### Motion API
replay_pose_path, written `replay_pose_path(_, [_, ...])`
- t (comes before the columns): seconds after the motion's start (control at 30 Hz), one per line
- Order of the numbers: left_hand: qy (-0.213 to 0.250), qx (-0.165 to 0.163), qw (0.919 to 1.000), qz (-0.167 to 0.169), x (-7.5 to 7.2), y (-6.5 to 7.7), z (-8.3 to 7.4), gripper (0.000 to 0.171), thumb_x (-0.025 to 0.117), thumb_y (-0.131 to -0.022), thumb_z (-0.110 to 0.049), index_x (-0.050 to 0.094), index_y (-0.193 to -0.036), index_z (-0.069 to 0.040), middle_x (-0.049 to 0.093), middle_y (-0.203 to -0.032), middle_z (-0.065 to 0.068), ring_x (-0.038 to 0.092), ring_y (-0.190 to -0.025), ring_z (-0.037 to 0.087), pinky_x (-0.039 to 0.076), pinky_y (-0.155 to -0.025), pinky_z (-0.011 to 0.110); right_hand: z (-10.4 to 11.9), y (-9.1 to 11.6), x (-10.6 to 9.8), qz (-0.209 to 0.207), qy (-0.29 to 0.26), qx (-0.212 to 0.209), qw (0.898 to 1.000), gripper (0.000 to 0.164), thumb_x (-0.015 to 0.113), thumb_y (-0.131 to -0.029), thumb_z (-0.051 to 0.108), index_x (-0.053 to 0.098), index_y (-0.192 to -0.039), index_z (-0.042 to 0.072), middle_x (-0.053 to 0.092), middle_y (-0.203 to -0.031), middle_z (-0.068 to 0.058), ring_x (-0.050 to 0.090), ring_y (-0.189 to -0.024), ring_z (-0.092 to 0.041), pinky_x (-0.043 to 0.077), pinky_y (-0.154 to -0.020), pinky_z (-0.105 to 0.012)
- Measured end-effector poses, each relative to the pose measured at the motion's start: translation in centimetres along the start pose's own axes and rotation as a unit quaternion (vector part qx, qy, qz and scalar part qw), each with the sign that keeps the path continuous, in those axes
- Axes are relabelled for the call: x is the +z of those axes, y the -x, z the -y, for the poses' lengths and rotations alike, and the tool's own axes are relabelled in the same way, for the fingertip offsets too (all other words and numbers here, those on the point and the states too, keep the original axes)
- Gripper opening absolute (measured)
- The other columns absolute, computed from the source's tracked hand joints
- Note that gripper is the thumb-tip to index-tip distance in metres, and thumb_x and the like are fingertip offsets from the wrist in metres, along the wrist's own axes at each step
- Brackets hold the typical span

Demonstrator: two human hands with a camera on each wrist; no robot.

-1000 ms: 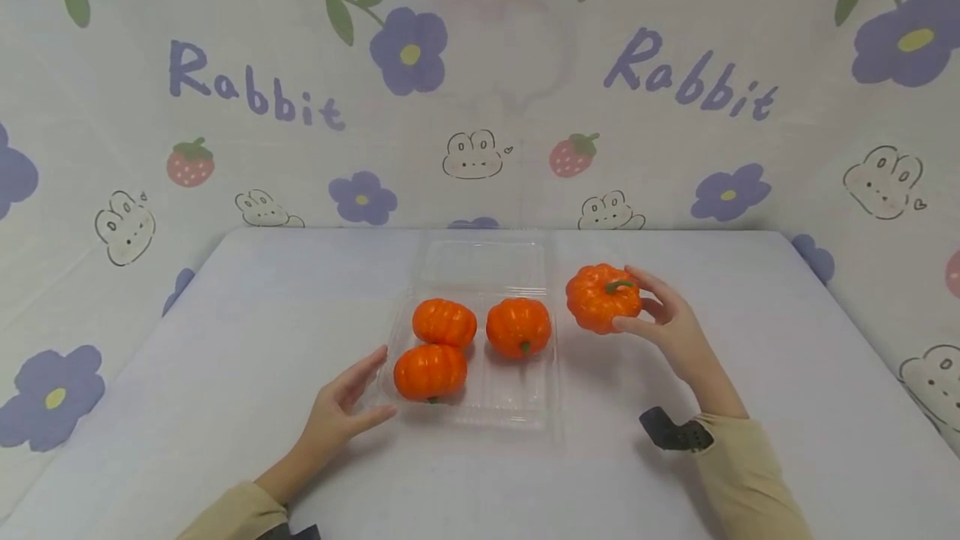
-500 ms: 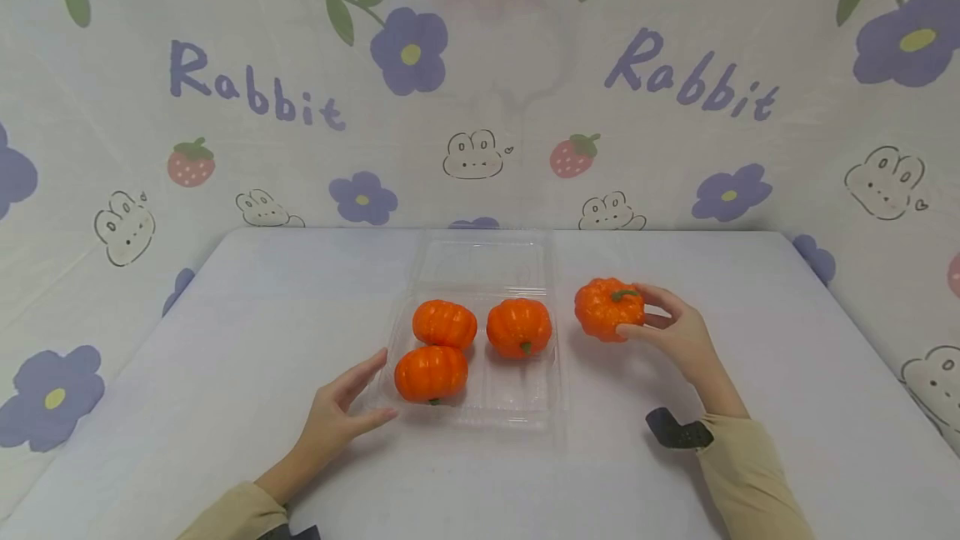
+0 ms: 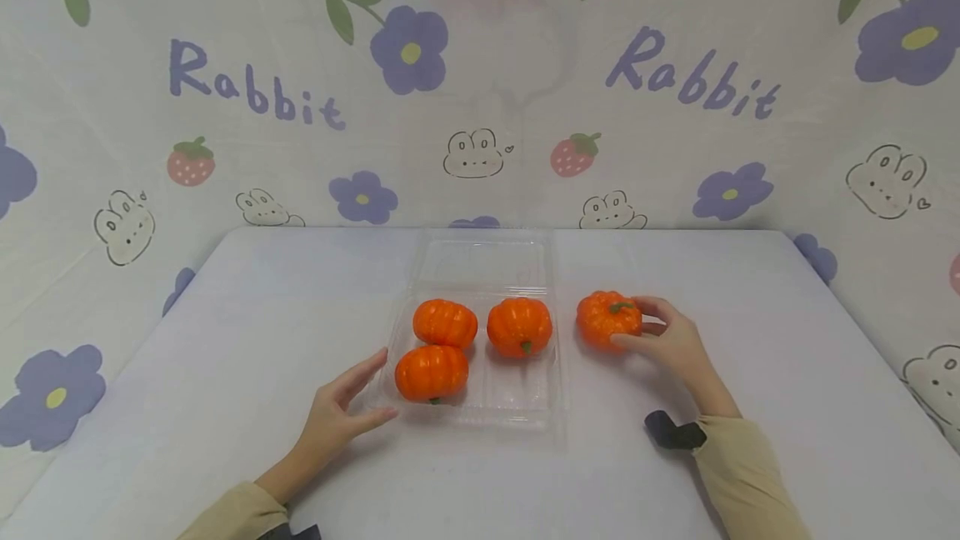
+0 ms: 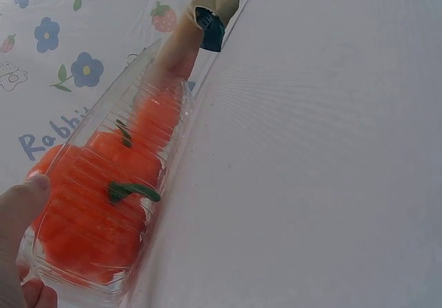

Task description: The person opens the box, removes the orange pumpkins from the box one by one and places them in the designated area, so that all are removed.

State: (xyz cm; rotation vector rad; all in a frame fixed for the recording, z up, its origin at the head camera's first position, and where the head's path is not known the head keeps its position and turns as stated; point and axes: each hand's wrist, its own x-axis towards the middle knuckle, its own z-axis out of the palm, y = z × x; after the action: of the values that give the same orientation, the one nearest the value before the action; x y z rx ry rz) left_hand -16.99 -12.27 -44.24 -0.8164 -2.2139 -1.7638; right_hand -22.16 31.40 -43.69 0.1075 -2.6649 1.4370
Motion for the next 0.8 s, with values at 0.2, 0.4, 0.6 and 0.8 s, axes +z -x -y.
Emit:
replay_pose_path(0.2, [-0.009, -0.007, 0.9999, 0.001, 0.0, 0.0, -0.2, 0.064, 0.076, -0.064, 0.006, 0.046, -0.120, 0.014, 0.047, -0.124, 0.024, 0.042, -0.116, 0.034, 0.032, -0.096, 0.039, -0.5, 0.0, 0.2, 0.005, 0.007, 0.004, 1.000, 0.067, 0.072, -0.076, 0.028, 0.041, -0.128, -0.002, 0.044, -0.125, -0.021, 0.051, -0.101, -0.035, 0.043, -0.073, -0.010])
replay_pose_path(0.4, [-0.016, -0.008, 0.9998, 0.003, 0.1, -0.1, -0.4, 0.063, 0.076, -0.065, 0.005, 0.046, -0.121, 0.014, 0.046, -0.124, 0.024, 0.042, -0.116, 0.034, 0.033, -0.095, 0.045, -1.0, 0.0, 0.2, 0.006, 0.028, -0.019, 0.999, 0.067, 0.073, -0.076, 0.027, 0.041, -0.127, -0.003, 0.044, -0.124, -0.023, 0.052, -0.100, -0.037, 0.042, -0.075, -0.010])
replay_pose_path(0.6, [-0.016, -0.013, 0.9998, 0.004, 0.1, -0.2, -0.4, 0.064, 0.076, -0.065, 0.005, 0.047, -0.121, 0.013, 0.046, -0.124, 0.024, 0.043, -0.116, 0.033, 0.033, -0.095, 0.045, -0.9, 0.1, 0.1, 0.015, 0.043, -0.022, 0.999, 0.066, 0.073, -0.075, 0.028, 0.043, -0.124, -0.005, 0.046, -0.122, -0.024, 0.051, -0.103, -0.038, 0.047, -0.083, -0.034])
replay_pose_path(0.8, [-0.016, -0.011, 0.9998, 0.002, 0.1, 0.0, -0.4, 0.064, 0.076, -0.065, 0.005, 0.046, -0.121, 0.014, 0.046, -0.124, 0.026, 0.043, -0.116, 0.034, 0.033, -0.095, 0.046, -0.2, -0.2, 0.0, 0.033, 0.055, -0.047, 0.997, 0.069, 0.074, -0.075, 0.026, 0.041, -0.123, -0.011, 0.044, -0.122, -0.029, 0.047, -0.107, -0.040, 0.042, -0.086, -0.042])
